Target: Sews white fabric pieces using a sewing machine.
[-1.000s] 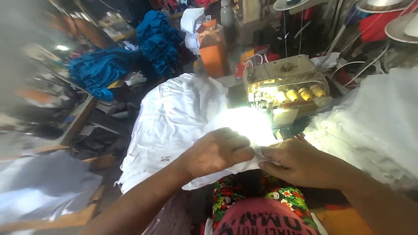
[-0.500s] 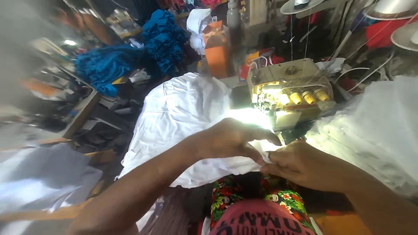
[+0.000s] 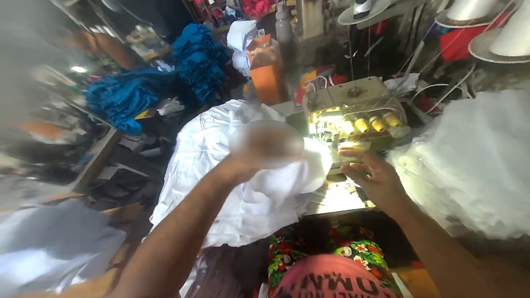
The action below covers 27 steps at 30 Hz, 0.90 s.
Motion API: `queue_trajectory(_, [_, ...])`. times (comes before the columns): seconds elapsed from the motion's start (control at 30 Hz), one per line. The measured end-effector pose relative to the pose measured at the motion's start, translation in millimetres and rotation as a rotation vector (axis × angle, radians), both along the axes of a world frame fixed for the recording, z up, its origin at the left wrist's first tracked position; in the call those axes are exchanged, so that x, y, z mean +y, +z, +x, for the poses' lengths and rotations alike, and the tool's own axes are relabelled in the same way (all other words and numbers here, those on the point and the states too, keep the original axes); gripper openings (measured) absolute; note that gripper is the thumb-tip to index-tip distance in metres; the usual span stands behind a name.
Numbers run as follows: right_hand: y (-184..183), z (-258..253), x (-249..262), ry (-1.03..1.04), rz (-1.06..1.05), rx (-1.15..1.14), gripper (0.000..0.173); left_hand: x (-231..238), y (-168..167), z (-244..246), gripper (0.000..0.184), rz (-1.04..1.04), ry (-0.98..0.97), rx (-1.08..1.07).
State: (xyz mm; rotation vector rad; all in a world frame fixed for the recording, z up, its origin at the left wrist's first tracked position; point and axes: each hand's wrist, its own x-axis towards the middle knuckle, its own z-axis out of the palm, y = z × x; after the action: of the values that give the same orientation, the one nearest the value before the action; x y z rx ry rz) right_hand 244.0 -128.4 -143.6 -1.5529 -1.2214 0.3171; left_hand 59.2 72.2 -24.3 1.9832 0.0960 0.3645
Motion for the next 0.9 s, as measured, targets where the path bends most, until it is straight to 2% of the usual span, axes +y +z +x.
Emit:
queue_trajectory(0.07, [-22,3,16,-0.020,-0.134,0.026,0.020,13,-1,7,0.025,-0.247,0.119,-0.078])
queue_trajectory(0.1, [-30,0,26,0.078,-0.250,0.039,0.019,17,0,12,0.028,-0.326,0.148,-0.112])
queue_trajectory(0.17, [-36,-12,55,0.355,-0.506,0.052,0.032,16,5,24,0.032,-0.383,0.144,-0.164])
queue_trajectory(0.23, [-36,-36,92,0.476,-0.579,0.140,0.040,5,11,35,0.032,-0.369,0.075,-0.174])
queue_trajectory(0.37, [-32,-84,137,0.375,-0.398,0.254,0.029,-21,16,48,0.026,-0.250,-0.060,-0.086])
queue_trajectory(0.47, [-25,-105,129,0.347,-0.378,0.318,0.033,-20,11,42,0.022,-0.205,-0.130,-0.044])
queue_trajectory(0.53, [-52,-118,120,0.351,-0.158,0.303,0.036,-10,7,33,0.023,-0.238,-0.079,-0.055])
queue_trajectory(0.57, [-71,-120,116,0.394,-0.089,0.366,0.044,-3,4,28,0.022,-0.271,-0.058,-0.074])
queue_trajectory(0.63, [-102,-110,102,0.453,-0.084,0.421,0.052,10,-3,20,0.017,-0.320,-0.033,-0.111])
queue_trajectory(0.7, [-107,-87,80,0.345,-0.033,0.270,0.040,16,-9,15,0.015,-0.358,-0.019,-0.137])
queue_trajectory(0.77, [-99,-60,67,0.074,0.171,0.041,0.021,18,-12,16,0.016,-0.397,-0.012,-0.151])
queue_trajectory(0.83, [-76,-30,64,-0.124,0.264,-0.097,0.020,18,-12,20,0.018,-0.411,-0.018,-0.161])
queue_trajectory(0.9, [-55,-10,70,-0.191,0.251,-0.176,0.024,19,-10,25,0.015,-0.412,-0.066,-0.181])
